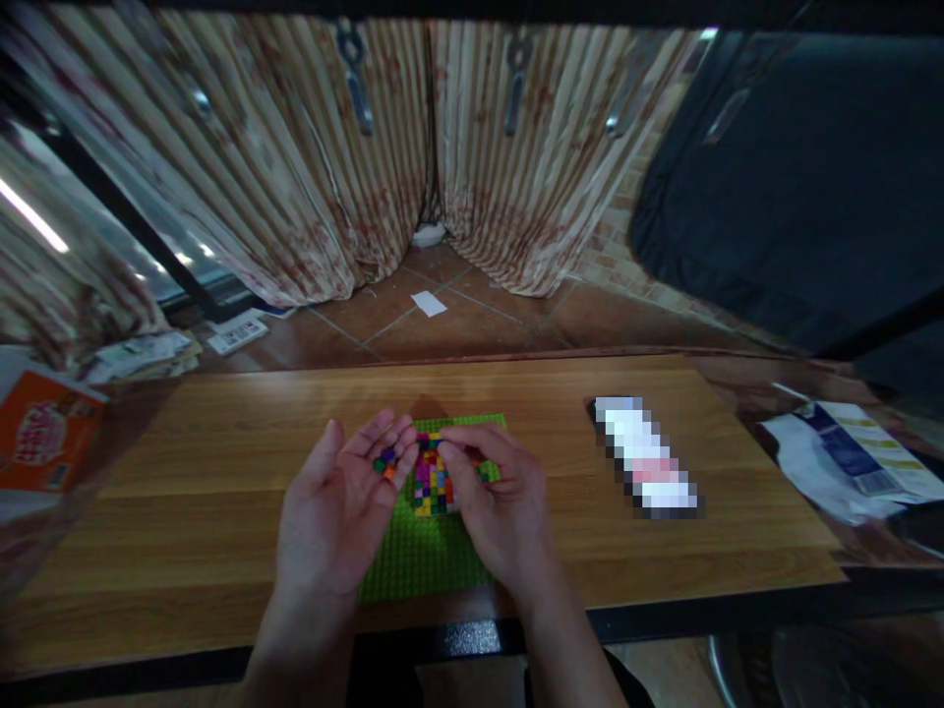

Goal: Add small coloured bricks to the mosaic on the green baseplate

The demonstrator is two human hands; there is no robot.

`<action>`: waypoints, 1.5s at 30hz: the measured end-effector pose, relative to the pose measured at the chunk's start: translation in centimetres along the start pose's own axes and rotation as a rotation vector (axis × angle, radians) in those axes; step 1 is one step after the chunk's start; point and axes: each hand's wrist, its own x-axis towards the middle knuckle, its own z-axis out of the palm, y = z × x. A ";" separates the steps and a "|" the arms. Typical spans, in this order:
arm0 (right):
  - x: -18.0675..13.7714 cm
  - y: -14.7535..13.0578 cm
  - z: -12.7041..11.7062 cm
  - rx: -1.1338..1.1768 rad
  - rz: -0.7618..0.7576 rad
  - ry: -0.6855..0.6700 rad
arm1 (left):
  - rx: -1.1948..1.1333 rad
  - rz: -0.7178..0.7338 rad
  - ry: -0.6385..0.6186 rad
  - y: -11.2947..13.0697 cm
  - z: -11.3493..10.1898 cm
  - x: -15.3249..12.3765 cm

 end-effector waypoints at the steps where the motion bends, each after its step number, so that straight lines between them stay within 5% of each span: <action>1: -0.2 -0.4 0.2 0.014 -0.002 -0.060 | 0.002 -0.001 -0.017 -0.1 0.0 -0.1; 8: -1.2 -1.3 1.6 -0.063 0.026 -0.233 | 0.048 0.000 -0.081 -0.5 0.4 -0.4; 18: -1.2 -1.0 2.0 -0.090 0.018 -0.181 | 0.057 0.020 -0.121 -1.2 0.8 -0.6; 24: -0.8 -0.7 1.2 -0.086 0.007 -0.100 | 0.322 0.101 0.009 -1.4 -0.3 0.1; 30: -0.8 -0.3 1.2 -0.035 -0.025 -0.090 | 0.465 0.048 -0.124 -1.3 -0.3 -0.2; 45: -0.6 0.2 1.0 0.028 0.013 0.006 | 0.437 0.034 -0.116 -1.2 -0.5 -0.1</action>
